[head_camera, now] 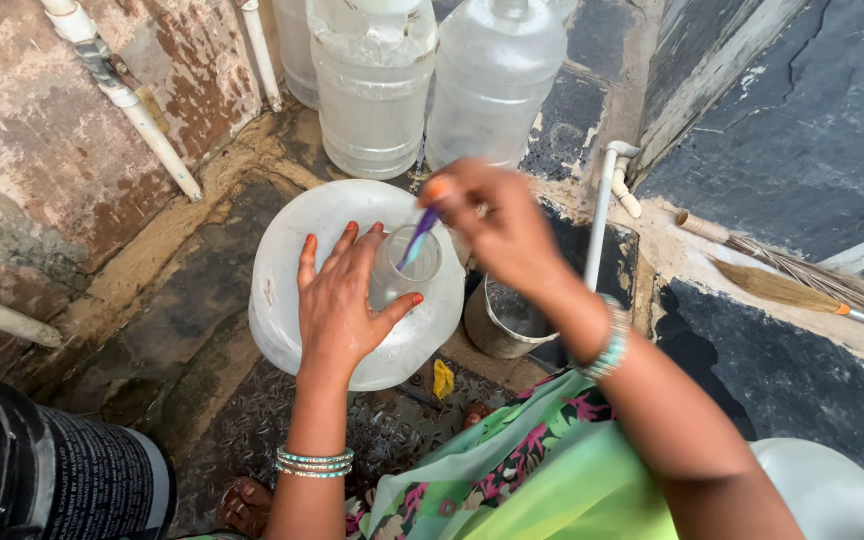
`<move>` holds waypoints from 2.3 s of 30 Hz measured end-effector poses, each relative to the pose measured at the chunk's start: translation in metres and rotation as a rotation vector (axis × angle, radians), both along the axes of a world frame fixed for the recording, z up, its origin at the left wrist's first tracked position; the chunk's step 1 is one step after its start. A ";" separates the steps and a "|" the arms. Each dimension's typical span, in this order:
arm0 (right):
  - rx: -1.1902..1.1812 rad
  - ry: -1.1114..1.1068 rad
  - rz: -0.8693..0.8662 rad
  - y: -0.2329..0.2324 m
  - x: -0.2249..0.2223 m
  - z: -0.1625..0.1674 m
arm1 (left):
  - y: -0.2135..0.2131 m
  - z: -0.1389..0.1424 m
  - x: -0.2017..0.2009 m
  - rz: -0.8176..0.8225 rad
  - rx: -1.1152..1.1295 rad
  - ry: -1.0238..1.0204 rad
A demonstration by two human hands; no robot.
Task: The person fills a large plastic water jug from a tap, then uses a toothbrush to scrub the inside of the jug's neck. The person repeats this process with another jug.
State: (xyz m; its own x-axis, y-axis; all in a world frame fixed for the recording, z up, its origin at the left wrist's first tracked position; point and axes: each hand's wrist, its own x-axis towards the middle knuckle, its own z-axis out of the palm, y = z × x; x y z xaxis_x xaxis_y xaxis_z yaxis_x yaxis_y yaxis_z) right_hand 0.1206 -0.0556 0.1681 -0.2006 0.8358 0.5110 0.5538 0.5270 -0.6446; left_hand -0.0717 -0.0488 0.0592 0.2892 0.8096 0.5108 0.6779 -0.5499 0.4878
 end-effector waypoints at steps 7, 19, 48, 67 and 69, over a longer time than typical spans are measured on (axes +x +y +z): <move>0.173 -0.099 0.031 -0.046 0.015 0.045 | 0.003 0.001 -0.001 -0.003 0.023 -0.017; 0.199 0.009 0.072 -0.033 0.023 0.032 | 0.005 -0.001 -0.013 -0.002 0.095 -0.077; 0.130 -0.133 0.104 -0.014 -0.017 0.014 | 0.004 -0.006 -0.032 -0.098 0.067 -0.050; -0.031 -0.035 0.043 -0.013 -0.039 -0.014 | -0.014 -0.020 0.009 0.117 0.086 -0.215; -0.056 0.027 0.017 -0.019 -0.037 0.004 | -0.007 -0.023 0.000 0.054 0.134 -0.289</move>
